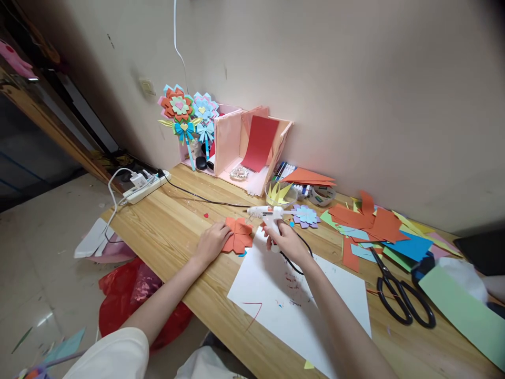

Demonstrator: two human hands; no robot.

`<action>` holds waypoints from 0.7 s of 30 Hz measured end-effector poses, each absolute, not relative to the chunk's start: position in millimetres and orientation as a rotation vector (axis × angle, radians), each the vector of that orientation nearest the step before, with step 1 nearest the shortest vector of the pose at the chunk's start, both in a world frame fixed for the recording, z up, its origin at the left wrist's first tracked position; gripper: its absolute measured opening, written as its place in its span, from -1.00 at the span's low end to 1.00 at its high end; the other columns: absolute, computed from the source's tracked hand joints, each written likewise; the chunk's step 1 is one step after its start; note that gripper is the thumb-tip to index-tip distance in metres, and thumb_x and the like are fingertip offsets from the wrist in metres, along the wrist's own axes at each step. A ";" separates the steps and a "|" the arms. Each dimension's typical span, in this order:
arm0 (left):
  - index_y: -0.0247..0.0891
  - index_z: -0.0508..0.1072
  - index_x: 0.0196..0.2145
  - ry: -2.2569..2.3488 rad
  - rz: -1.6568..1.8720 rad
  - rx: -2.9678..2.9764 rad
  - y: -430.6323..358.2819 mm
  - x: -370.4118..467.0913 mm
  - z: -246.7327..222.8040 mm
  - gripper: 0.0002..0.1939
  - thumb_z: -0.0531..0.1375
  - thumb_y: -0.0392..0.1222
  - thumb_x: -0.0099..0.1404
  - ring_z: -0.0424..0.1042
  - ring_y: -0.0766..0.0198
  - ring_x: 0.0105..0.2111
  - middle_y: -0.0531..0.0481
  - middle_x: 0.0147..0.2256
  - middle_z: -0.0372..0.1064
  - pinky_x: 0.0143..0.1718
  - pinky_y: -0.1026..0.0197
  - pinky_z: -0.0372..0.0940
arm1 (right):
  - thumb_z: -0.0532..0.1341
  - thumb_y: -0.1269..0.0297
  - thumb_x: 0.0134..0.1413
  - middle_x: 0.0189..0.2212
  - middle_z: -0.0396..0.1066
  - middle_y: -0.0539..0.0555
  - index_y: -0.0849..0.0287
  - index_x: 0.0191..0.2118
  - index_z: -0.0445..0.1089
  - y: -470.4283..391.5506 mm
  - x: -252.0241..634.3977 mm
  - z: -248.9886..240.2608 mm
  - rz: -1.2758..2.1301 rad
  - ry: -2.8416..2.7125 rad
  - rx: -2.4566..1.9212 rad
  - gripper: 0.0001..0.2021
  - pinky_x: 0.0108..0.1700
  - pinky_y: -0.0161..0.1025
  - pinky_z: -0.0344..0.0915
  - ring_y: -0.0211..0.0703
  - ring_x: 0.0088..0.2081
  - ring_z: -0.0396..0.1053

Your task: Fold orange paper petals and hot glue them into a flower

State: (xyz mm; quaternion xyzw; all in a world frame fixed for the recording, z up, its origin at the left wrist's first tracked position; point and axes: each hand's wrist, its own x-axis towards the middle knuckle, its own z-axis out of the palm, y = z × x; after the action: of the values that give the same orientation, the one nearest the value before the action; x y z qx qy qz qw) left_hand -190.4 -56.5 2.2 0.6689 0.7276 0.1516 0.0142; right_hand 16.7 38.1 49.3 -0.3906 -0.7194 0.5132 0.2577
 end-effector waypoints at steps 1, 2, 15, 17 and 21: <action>-0.20 0.44 -0.29 2.258 0.488 2.074 -56.6 -189.4 1.5 -0.70 -0.07 -0.11 0.34 0.33 0.24 -0.26 -0.08 -0.28 0.37 -0.27 0.24 0.18 | 0.13 0.11 -0.01 -0.72 0.34 -0.05 0.19 -0.52 0.31 36.6 17.5 50.0 1.368 -1.997 -1.082 -0.75 -0.44 -0.31 0.10 -0.21 -0.57 0.30; -0.20 0.44 -0.30 2.251 0.522 2.059 -56.7 -189.0 0.7 -0.70 -0.07 -0.12 0.34 0.32 0.24 -0.26 -0.07 -0.28 0.37 -0.26 0.24 0.18 | 0.15 0.12 -0.04 -0.72 0.34 -0.05 0.18 -0.55 0.31 34.4 17.7 49.8 1.348 -2.017 -1.097 -0.76 -0.45 -0.31 0.08 -0.21 -0.58 0.29; -0.25 0.50 -0.42 2.134 1.146 1.517 -49.4 -193.5 -15.2 -0.76 0.09 -0.11 0.22 0.33 0.34 -0.41 0.00 -0.40 0.33 -0.33 0.31 0.22 | 0.14 0.21 -0.12 -0.74 0.27 -0.03 0.15 -0.69 0.20 21.9 -2.1 45.6 1.508 -1.972 -1.332 -0.75 -0.58 -0.31 0.00 -0.23 -0.68 0.19; -0.25 0.51 -0.42 2.128 1.147 1.485 -48.6 -193.7 -15.6 -0.76 0.10 -0.10 0.21 0.33 0.33 -0.41 -0.01 -0.41 0.33 -0.34 0.30 0.23 | 0.15 0.23 -0.13 -0.75 0.24 -0.04 0.15 -0.70 0.19 23.2 -6.8 48.5 1.470 -1.985 -1.357 -0.76 -0.56 -0.31 -0.01 -0.22 -0.66 0.18; -0.24 0.51 -0.43 2.138 1.123 1.458 -48.6 -194.0 -15.5 -0.76 0.10 -0.09 0.20 0.33 0.32 -0.41 -0.01 -0.41 0.34 -0.33 0.29 0.23 | 0.18 0.24 -0.16 -0.76 0.20 -0.04 0.15 -0.70 0.20 26.2 -14.2 52.1 1.462 -1.998 -1.332 -0.76 -0.51 -0.31 -0.02 -0.22 -0.62 0.16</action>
State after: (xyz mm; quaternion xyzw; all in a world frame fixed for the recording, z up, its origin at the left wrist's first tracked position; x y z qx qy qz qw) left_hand -194.0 -48.6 -15.5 0.5101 0.7482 0.3931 0.1596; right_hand -14.2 26.2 52.1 -0.4675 -0.7010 0.5130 0.1641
